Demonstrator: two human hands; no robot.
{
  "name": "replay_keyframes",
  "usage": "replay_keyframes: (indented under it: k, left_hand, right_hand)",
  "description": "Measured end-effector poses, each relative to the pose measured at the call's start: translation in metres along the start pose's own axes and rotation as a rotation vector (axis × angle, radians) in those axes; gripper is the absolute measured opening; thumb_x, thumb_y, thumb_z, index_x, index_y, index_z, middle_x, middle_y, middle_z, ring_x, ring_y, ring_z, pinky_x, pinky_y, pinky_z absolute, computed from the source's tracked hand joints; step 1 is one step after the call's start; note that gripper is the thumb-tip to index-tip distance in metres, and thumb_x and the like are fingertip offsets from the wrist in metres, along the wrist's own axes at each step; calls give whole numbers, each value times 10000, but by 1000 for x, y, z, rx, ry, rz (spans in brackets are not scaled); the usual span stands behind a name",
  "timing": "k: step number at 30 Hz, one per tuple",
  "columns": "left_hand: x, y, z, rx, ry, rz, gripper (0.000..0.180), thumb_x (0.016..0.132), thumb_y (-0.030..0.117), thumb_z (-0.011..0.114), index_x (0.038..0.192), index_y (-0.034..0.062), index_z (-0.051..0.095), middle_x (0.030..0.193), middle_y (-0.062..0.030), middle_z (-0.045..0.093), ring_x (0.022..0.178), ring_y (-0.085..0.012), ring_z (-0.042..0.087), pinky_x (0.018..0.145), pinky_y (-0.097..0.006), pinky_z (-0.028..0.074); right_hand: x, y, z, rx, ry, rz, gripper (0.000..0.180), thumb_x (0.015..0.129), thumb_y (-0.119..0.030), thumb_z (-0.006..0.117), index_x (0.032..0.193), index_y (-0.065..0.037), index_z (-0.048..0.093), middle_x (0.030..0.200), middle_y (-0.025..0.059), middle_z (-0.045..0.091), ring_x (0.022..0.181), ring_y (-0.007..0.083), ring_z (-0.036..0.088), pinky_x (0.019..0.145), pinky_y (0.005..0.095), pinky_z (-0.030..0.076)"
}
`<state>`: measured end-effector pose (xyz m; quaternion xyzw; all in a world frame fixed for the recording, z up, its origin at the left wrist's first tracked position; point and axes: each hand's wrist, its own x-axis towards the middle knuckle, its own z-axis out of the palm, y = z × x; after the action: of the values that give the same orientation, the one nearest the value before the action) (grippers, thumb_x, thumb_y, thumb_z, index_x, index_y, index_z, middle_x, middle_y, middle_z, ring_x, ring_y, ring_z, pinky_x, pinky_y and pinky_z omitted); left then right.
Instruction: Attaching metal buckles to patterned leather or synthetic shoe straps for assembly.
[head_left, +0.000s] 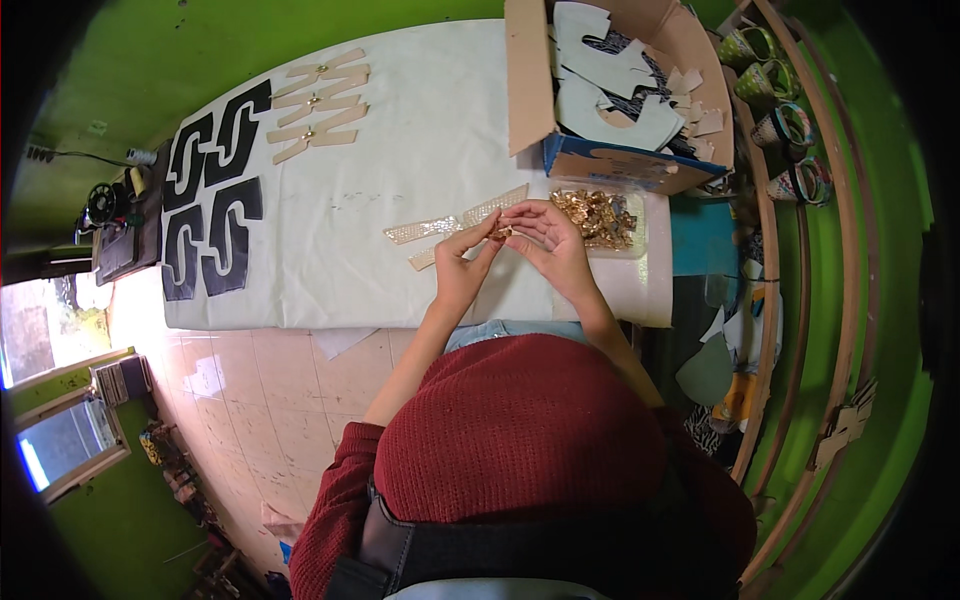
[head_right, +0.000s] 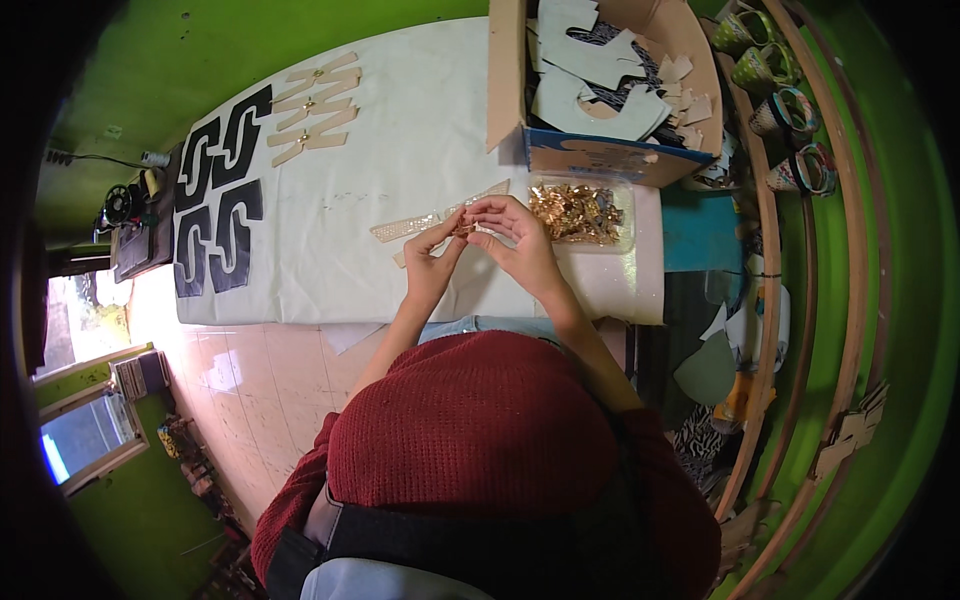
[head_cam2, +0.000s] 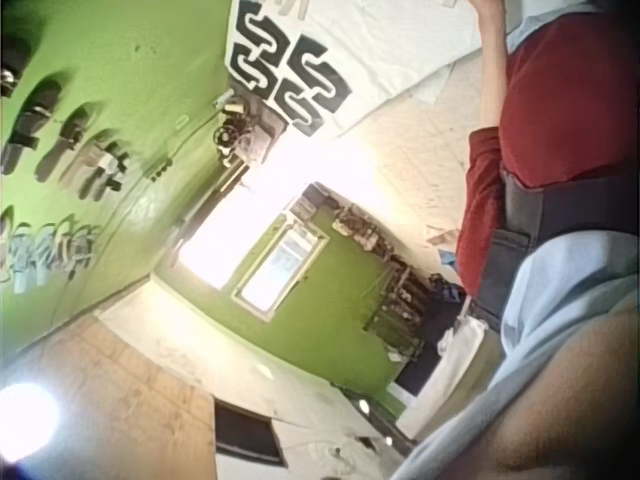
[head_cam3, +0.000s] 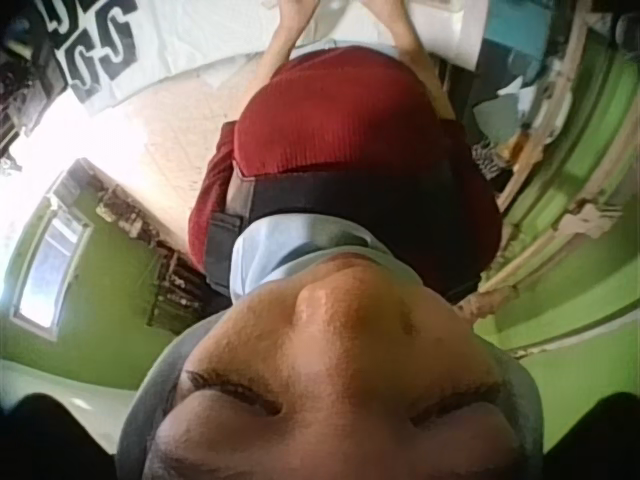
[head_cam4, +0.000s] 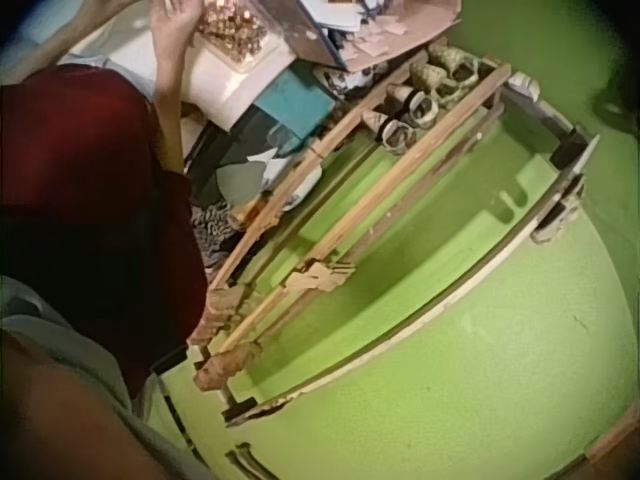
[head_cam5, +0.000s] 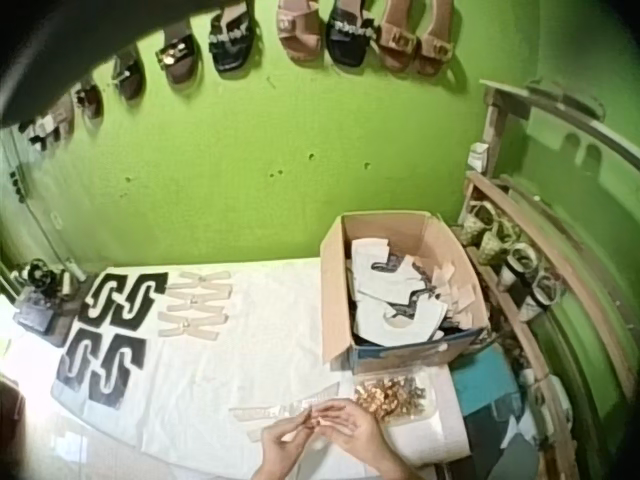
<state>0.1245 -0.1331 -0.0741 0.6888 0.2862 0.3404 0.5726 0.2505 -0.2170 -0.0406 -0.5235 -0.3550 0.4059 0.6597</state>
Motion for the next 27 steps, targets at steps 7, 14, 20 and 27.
replay_keyframes:
  k: [7, 14, 20, 27]
  left_hand:
    - [0, -8, -40, 273, -7, 126, 387, 759, -20, 666, 1139, 44, 629, 966, -102, 683, 834, -221, 657, 705, -279, 486]
    - [9, -16, -74, 204, -76, -63, 327, 786, 69, 666, 1110, 34, 640, 1024, -134, 668, 914, -231, 652, 808, -290, 488]
    - [8, -46, -96, 411, -64, -48, 258, 757, 60, 666, 1014, 34, 667, 1012, -121, 668, 943, -254, 634, 838, -320, 478]
    - [15, -56, -66, 654, -109, 151, 289, 721, 126, 688, 1007, 87, 668, 1070, -88, 634, 1044, -263, 552, 922, -401, 373]
  right_hand:
    - [9, 13, 27, -82, -65, 5, 322, 787, 51, 651, 1087, 25, 539, 1094, 100, 596, 1043, 166, 575, 942, 290, 453]
    - [18, 49, 23, 7, 146, 72, 202, 839, 22, 605, 1040, 23, 593, 944, 68, 646, 884, 117, 615, 802, 229, 494]
    - [10, 83, 2, -58, 201, 154, 163, 857, -14, 601, 1012, 32, 585, 941, 63, 644, 856, 108, 612, 769, 219, 488]
    - [-1, 104, 17, 27, 201, 263, 161, 853, -6, 602, 1007, 33, 576, 929, 74, 641, 848, 121, 618, 782, 218, 489]
